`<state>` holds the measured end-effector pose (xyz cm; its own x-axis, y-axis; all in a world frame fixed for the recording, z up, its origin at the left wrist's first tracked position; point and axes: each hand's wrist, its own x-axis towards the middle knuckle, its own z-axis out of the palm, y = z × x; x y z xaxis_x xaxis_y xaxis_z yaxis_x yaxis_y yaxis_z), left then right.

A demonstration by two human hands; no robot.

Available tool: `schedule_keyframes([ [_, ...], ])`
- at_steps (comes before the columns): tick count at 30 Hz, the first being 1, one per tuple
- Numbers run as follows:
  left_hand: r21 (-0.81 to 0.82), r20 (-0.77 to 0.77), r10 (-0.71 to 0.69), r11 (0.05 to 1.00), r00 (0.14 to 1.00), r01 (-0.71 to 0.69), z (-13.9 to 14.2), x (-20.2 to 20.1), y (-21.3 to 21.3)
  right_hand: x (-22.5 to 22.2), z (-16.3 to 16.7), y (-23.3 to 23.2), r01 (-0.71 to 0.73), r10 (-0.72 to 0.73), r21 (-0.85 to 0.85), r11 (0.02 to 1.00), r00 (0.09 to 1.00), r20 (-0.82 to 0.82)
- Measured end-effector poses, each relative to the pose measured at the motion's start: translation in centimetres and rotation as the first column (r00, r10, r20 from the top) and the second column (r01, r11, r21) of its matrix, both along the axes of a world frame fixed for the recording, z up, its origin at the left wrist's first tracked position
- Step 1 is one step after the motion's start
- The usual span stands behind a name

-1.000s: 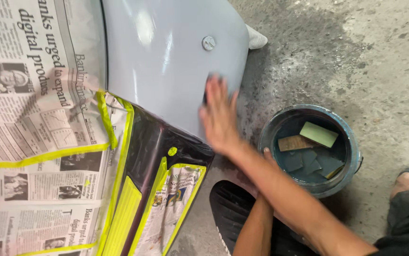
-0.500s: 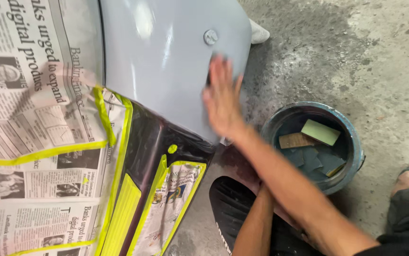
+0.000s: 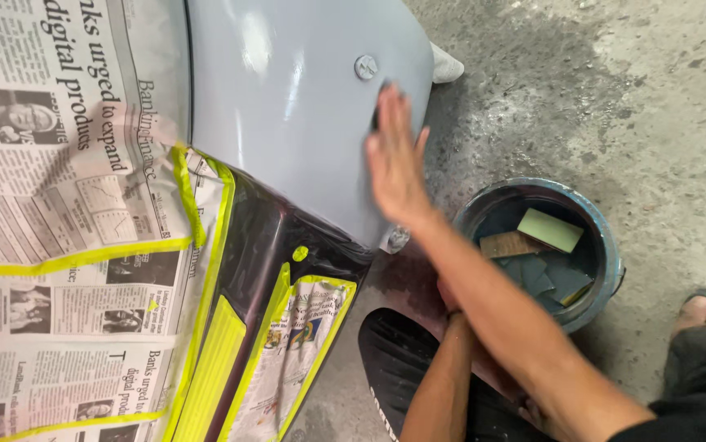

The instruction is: The person sands a gray car bumper with a sanding block, repeatedly dipping it into a bucket of water. The bumper is partially masked with newspaper and tape. The person works on the lower edge and side of the bumper, maintaining a wet sanding process throughout.

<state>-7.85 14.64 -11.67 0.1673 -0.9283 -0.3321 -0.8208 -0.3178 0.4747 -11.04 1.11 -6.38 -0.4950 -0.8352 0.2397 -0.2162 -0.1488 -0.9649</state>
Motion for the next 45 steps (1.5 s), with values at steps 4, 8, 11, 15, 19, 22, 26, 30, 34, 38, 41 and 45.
schedule_keyframes([
  [4, -0.015, -0.014, -0.01, 1.0, 1.0, 0.009, 0.8, -0.2, 0.2, -2.4, 3.3, -1.3, 0.075, -0.069, -0.041, 0.996, 0.991, 0.116],
  [8, 0.017, 0.029, 0.021, 1.0, 0.999, -0.021, 1.1, 0.4, 0.9, 3.3, 7.2, 3.0, 0.033, -0.069, -0.208, 0.977, 0.984, -0.165],
  [11, 0.043, 0.038, 0.023, 0.999, 0.999, -0.024, 0.6, 0.5, 0.7, 3.7, 5.4, 2.6, -0.014, -0.026, -0.113, 0.994, 0.94, -0.34],
  [15, 0.001, -0.027, -0.004, 1.0, 1.0, 0.004, 0.1, 0.1, 0.0, -0.7, 0.4, -1.1, 0.054, -0.054, -0.014, 0.998, 0.998, 0.021],
  [19, -0.027, -0.037, 0.007, 1.0, 0.999, -0.008, 0.4, 0.3, 0.0, 0.5, 1.5, 1.1, 0.119, -0.116, -0.006, 0.993, 0.977, 0.178],
  [22, -0.005, 0.01, 0.033, 0.999, 0.999, -0.033, 0.9, 0.6, 0.6, 5.3, 6.2, 5.3, 0.034, -0.046, -0.247, 0.968, 0.998, -0.043],
  [26, -0.002, 0.004, 0.019, 1.0, 1.0, -0.019, 1.3, 0.7, 1.1, 4.4, 9.6, 3.4, -0.032, -0.027, -0.207, 0.978, 0.96, -0.278],
  [30, -0.037, -0.079, -0.001, 0.999, 0.997, -0.002, 1.2, 0.9, 1.0, 2.8, 9.4, 0.9, 0.071, -0.109, -0.133, 0.989, 0.944, -0.311],
  [34, -0.027, -0.042, 0.01, 1.0, 0.999, -0.011, 1.7, 1.0, 1.3, 3.4, 11.1, 3.0, 0.056, -0.121, -0.276, 0.959, 0.967, -0.226],
  [38, -0.016, -0.035, 0.006, 1.0, 0.999, -0.006, 1.5, 0.8, 1.0, 1.7, 13.8, 2.4, 0.085, -0.132, -0.187, 0.979, 0.958, -0.254],
  [41, -0.029, -0.09, 0.001, 1.0, 0.996, -0.004, 1.0, 0.5, 0.5, -1.2, 14.8, -0.7, 0.099, -0.027, 0.16, 0.982, 0.915, -0.402],
  [45, -0.029, -0.063, 0.008, 1.0, 0.998, -0.01, 0.9, 0.6, 0.7, -0.1, 14.1, 0.4, 0.157, -0.179, -0.105, 0.982, 0.951, -0.253],
])
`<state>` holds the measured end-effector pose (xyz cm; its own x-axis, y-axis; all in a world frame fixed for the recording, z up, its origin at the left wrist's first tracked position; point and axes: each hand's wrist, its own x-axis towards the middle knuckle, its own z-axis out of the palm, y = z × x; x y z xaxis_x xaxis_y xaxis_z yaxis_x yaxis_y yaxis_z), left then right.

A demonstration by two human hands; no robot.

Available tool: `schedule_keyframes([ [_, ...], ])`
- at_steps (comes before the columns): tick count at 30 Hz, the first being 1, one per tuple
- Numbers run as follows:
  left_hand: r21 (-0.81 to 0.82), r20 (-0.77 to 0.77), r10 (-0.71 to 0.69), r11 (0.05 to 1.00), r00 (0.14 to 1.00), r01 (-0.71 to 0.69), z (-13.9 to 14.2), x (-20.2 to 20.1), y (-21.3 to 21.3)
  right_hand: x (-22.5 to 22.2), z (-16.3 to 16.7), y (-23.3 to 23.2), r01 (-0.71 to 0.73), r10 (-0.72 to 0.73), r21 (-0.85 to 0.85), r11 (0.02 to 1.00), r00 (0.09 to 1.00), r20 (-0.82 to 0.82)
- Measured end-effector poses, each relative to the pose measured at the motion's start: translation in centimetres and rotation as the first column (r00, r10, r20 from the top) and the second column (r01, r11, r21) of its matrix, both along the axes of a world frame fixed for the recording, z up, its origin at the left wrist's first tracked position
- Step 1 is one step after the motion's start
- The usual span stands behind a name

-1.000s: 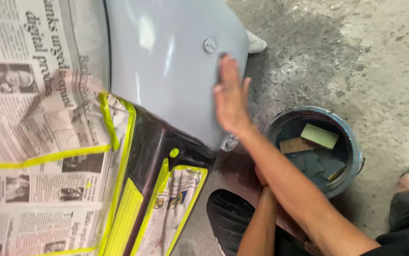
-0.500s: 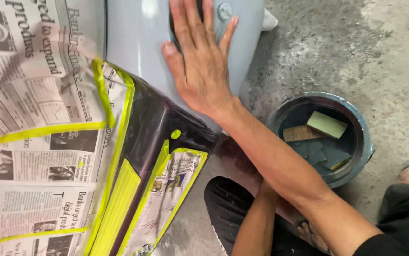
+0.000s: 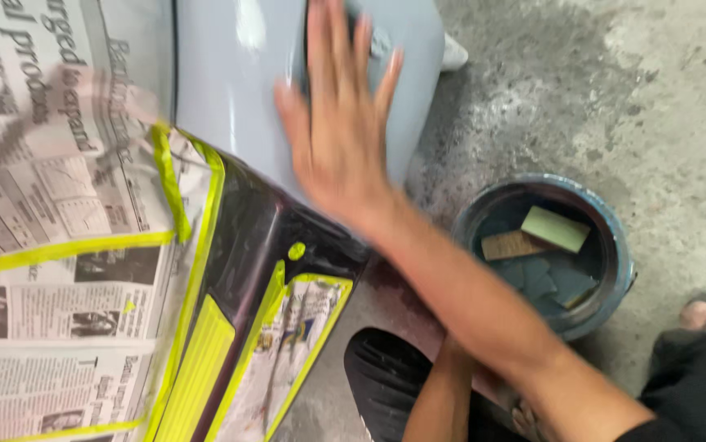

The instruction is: The person sands a gray car bumper with a sanding block, repeatedly dipping it into a bucket of water. The bumper is partially masked with newspaper and tape. The person works on the lower edge and side of the bumper, maintaining a wet sanding process throughout.

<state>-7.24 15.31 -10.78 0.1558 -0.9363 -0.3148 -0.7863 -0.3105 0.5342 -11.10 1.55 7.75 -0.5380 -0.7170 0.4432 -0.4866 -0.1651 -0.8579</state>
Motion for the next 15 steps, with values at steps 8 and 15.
schedule_keyframes([
  [8, 0.005, -0.017, 0.003, 1.0, 1.0, -0.002, -0.6, -0.3, -0.1, -1.7, -0.1, -2.2, -0.028, 0.058, 0.213, 0.977, 0.989, -0.139],
  [15, 0.045, 0.045, 0.026, 0.999, 0.999, -0.028, 0.5, -0.7, 0.1, 2.0, -3.9, 2.9, -0.088, 0.088, -0.194, 0.977, 0.996, -0.01],
])
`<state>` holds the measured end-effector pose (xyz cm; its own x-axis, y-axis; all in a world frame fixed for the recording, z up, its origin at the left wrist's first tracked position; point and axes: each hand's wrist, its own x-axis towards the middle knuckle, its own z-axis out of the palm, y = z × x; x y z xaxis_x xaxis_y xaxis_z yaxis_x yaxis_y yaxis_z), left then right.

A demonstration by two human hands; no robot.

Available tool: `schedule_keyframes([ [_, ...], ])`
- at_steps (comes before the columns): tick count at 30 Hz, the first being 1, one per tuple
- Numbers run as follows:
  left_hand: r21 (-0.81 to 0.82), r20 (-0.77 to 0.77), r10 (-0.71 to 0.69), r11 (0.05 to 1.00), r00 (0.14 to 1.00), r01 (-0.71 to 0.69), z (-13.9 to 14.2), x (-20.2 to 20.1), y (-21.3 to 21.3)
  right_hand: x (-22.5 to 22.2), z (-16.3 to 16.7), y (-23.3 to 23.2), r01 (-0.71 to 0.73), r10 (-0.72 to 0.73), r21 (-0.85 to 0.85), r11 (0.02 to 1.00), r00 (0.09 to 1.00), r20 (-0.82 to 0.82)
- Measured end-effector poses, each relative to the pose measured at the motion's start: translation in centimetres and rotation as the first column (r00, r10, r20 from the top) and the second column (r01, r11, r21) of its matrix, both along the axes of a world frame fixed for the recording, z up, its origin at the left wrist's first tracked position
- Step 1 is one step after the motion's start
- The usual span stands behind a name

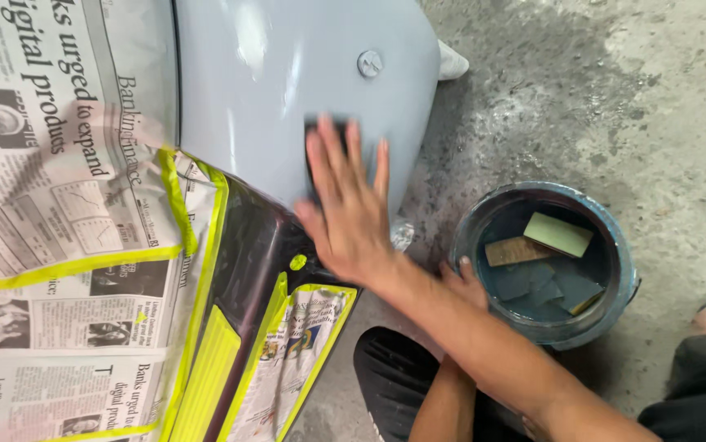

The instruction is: The person sands a gray car bumper with a sanding block, repeatedly dipping it into a bucket of water. The bumper is partially masked with newspaper and tape. The person works on the lower edge and side of the bumper, maintaining a wet sanding process throughout.

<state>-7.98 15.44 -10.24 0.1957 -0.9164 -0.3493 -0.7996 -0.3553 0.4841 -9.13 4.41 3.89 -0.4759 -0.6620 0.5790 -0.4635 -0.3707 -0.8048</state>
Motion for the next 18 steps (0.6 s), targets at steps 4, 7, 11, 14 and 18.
schedule_keyframes([
  [4, -0.041, -0.026, -0.016, 0.999, 1.0, 0.015, 0.1, -0.2, 0.2, 0.9, -1.1, -0.3, -0.008, 0.01, 0.031, 0.999, 0.997, -0.081],
  [7, -0.072, -0.072, -0.041, 0.997, 0.997, 0.036, -0.4, -0.8, -0.1, -1.1, -1.3, -3.7, 0.058, -0.045, 0.09, 0.994, 0.99, -0.137],
  [11, -0.059, -0.057, -0.024, 0.998, 0.998, 0.021, -0.4, -1.1, -0.5, -1.7, -3.4, -4.8, 0.072, -0.07, 0.02, 0.997, 0.994, -0.08],
  [14, -0.035, -0.038, -0.027, 0.999, 0.999, 0.025, -0.1, -0.8, -0.7, -1.0, -6.4, -3.4, 0.106, -0.097, 0.108, 0.988, 0.992, -0.087],
  [18, -0.038, -0.045, -0.014, 0.999, 0.999, 0.012, 0.1, -0.2, -0.9, 0.0, -8.5, -2.3, 0.021, -0.052, 0.198, 0.98, 0.987, 0.152],
])
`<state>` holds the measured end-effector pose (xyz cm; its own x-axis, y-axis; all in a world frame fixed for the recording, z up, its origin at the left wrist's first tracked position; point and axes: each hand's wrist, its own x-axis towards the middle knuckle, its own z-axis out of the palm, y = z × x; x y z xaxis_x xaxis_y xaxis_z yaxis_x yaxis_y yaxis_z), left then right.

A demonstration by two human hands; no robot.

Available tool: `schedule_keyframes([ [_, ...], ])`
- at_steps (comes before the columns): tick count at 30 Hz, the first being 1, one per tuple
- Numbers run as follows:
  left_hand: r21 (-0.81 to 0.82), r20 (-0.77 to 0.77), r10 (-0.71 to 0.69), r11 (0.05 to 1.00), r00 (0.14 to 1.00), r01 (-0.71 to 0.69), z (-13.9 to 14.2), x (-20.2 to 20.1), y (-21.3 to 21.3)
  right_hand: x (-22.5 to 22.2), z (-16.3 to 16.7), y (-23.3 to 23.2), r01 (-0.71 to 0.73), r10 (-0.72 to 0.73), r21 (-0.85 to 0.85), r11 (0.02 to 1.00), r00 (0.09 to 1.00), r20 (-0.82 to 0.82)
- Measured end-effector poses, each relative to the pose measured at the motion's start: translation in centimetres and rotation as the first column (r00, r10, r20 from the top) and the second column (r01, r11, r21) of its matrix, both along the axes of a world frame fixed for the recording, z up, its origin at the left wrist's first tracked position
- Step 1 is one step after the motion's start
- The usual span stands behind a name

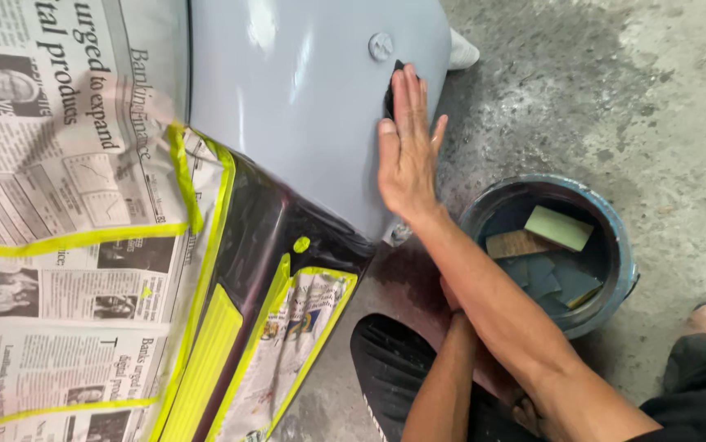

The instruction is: The person sands a gray car bumper with a sanding block, repeatedly dipping it into a bucket of water. The bumper is partially masked with newspaper and tape. The person works on the lower edge and side of the bumper, maintaining a wet sanding process throughout.

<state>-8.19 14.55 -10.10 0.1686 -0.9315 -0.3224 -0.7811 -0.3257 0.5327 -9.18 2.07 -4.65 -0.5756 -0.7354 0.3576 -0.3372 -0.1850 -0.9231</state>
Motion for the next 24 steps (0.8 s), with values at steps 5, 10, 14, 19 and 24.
schedule_keyframes([
  [5, 0.018, 0.007, -0.005, 1.0, 1.0, 0.004, -0.7, 0.2, -0.1, -1.8, 1.4, -0.5, -0.048, 0.013, -0.178, 0.983, 0.981, -0.192],
  [10, -0.003, -0.04, 0.002, 1.0, 0.999, -0.002, -0.7, 0.7, -0.2, -4.9, 1.0, -0.6, -0.065, 0.059, -0.143, 0.988, 0.997, -0.045],
  [14, -0.012, -0.022, 0.002, 1.0, 1.0, -0.002, -0.4, 0.4, 0.0, -1.4, -0.3, 0.8, -0.083, 0.09, -0.185, 0.979, 0.996, 0.03],
  [19, 0.001, -0.014, 0.006, 1.0, 1.0, -0.006, -1.2, 0.8, 0.4, -1.8, -1.3, -1.6, -0.11, 0.11, -0.095, 0.989, 0.994, -0.014],
  [24, -0.119, -0.01, 0.017, 0.993, 1.0, -0.018, -1.7, 1.0, -0.2, -7.1, -0.1, -4.1, -0.121, 0.12, -0.038, 0.992, 0.992, -0.027],
])
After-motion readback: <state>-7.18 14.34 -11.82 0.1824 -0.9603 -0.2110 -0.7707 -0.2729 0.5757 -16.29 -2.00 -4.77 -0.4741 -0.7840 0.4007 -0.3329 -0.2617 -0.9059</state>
